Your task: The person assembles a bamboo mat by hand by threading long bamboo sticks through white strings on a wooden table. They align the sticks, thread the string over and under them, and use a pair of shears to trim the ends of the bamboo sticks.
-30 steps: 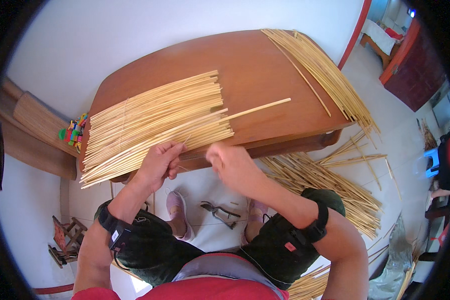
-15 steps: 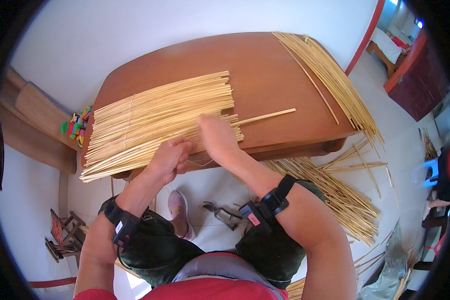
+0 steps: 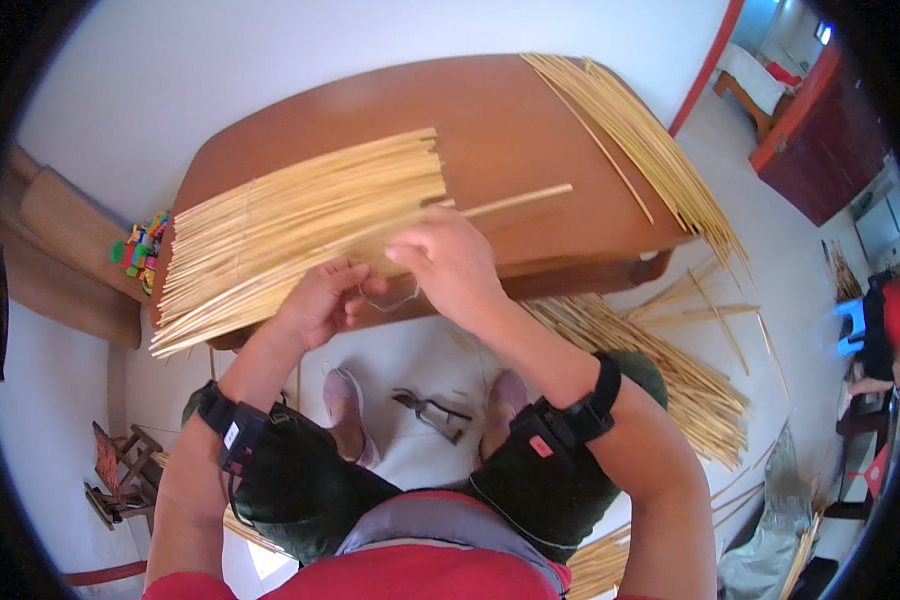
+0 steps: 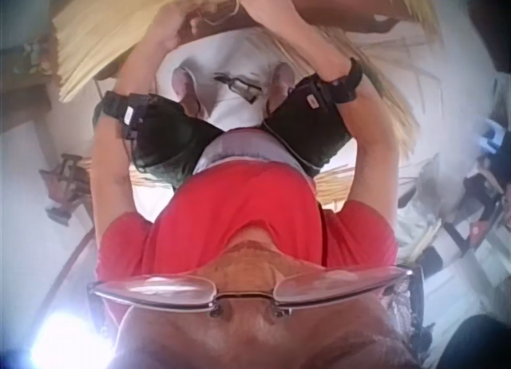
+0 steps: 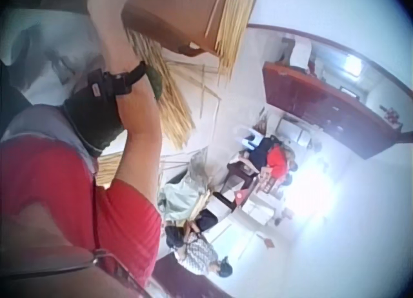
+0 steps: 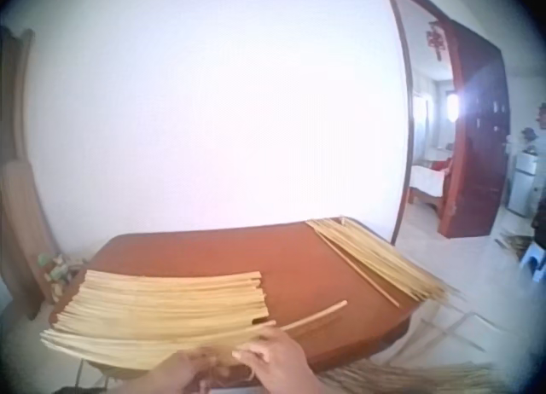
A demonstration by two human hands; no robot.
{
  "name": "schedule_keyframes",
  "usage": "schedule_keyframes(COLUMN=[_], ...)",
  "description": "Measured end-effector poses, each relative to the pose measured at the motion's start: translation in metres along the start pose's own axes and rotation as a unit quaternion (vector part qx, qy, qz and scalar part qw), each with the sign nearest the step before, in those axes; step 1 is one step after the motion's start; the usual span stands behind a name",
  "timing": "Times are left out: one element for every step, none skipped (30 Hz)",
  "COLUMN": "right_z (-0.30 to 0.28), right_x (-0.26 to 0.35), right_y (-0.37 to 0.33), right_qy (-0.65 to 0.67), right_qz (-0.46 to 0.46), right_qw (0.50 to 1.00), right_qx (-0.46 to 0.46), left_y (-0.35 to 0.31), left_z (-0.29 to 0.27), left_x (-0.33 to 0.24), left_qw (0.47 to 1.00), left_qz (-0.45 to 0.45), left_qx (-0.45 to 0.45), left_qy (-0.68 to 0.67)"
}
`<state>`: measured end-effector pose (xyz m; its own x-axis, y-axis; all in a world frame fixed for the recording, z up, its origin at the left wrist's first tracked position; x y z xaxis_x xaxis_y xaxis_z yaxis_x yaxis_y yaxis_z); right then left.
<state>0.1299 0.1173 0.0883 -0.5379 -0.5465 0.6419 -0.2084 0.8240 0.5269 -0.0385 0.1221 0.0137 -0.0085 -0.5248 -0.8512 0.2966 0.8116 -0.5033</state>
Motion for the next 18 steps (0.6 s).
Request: schedule_keyframes(right_z=[-0.001,0.01,0.02,0.025,0.026,0.03,0.038,0.038,0.038,0.045,0.04,0.036,0.041,0.046,0.06,0.08,0.099,0.119], right_x=[-0.001,-0.007,-0.012,-0.01,-0.004,0.0,-0.001,-0.001,0.001,0.001,-0.002,-0.002,-0.004,-0.015,-0.021,-0.035,-0.058,-0.069], right_y=[0.001,0.002,-0.004,-0.005,-0.004,-0.005,-0.011,-0.01,-0.011,-0.016,-0.02,-0.024,-0.032,-0.049,-0.067,-0.09,-0.122,-0.152], right_qy=[-0.001,0.093,0.181,0.188,0.192,0.196,0.201,0.214,0.227,0.229,0.214,0.203,0.203,0.228,0.264,0.187,0.101,-0.006], right_qz=[0.01,0.084,0.162,0.179,0.167,0.149,0.16,0.137,0.113,0.116,0.081,0.043,0.041,0.141,0.233,0.241,0.248,0.212], right_qw=[1.0,0.991,0.965,0.96,0.961,0.964,0.961,0.964,0.966,0.966,0.973,0.974,0.974,0.958,0.929,0.95,0.963,0.975], right_qx=[0.001,0.054,0.103,0.108,0.105,0.103,0.107,0.074,0.041,0.043,-0.024,-0.089,-0.088,-0.104,-0.114,-0.065,-0.02,0.063], left_y=[0.009,0.009,0.011,0.009,0.006,0.007,0.006,0.008,0.009,0.009,0.012,0.011,0.012,0.01,-0.003,-0.008,-0.01,-0.011], left_z=[0.0,0.001,0.008,0.012,0.019,0.021,0.02,0.019,0.016,0.012,0.012,0.008,0.0,-0.011,-0.024,-0.031,-0.034,-0.032], left_x=[0.002,0.002,0.003,0.002,-0.003,-0.006,-0.005,-0.006,-0.003,-0.002,-0.001,-0.001,-0.001,-0.002,-0.01,-0.012,-0.014,-0.018], left_qw=[0.999,0.998,0.996,0.997,0.992,0.987,0.989,0.991,0.991,0.991,0.99,0.99,0.994,0.995,0.996,0.993,0.987,0.987], left_qz=[0.013,0.008,0.001,0.006,0.01,0.027,0.027,0.033,0.029,0.031,0.035,0.036,0.029,0.022,0.027,0.009,-0.006,0.006], left_qx=[0.044,0.061,0.085,0.079,0.119,0.153,0.14,0.128,0.128,0.128,0.136,0.136,0.108,0.077,0.06,0.034,0.014,0.02], left_qy=[-0.012,0.002,0.011,-0.023,-0.032,-0.026,-0.026,-0.023,-0.025,-0.024,-0.024,-0.024,0.015,0.053,0.058,0.109,0.158,0.159])
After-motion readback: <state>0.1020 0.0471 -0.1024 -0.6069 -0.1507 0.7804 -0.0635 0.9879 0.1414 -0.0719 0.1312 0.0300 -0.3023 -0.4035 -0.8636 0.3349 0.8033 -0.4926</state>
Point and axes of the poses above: each hand's wrist, its own y-axis towards the middle knuckle, its own z-axis out of the palm, x = y × z, the point moved 7 cm from there along y, towards the middle knuckle, and after that the axes turned 6 degrees about y, right-handed, at the moved point
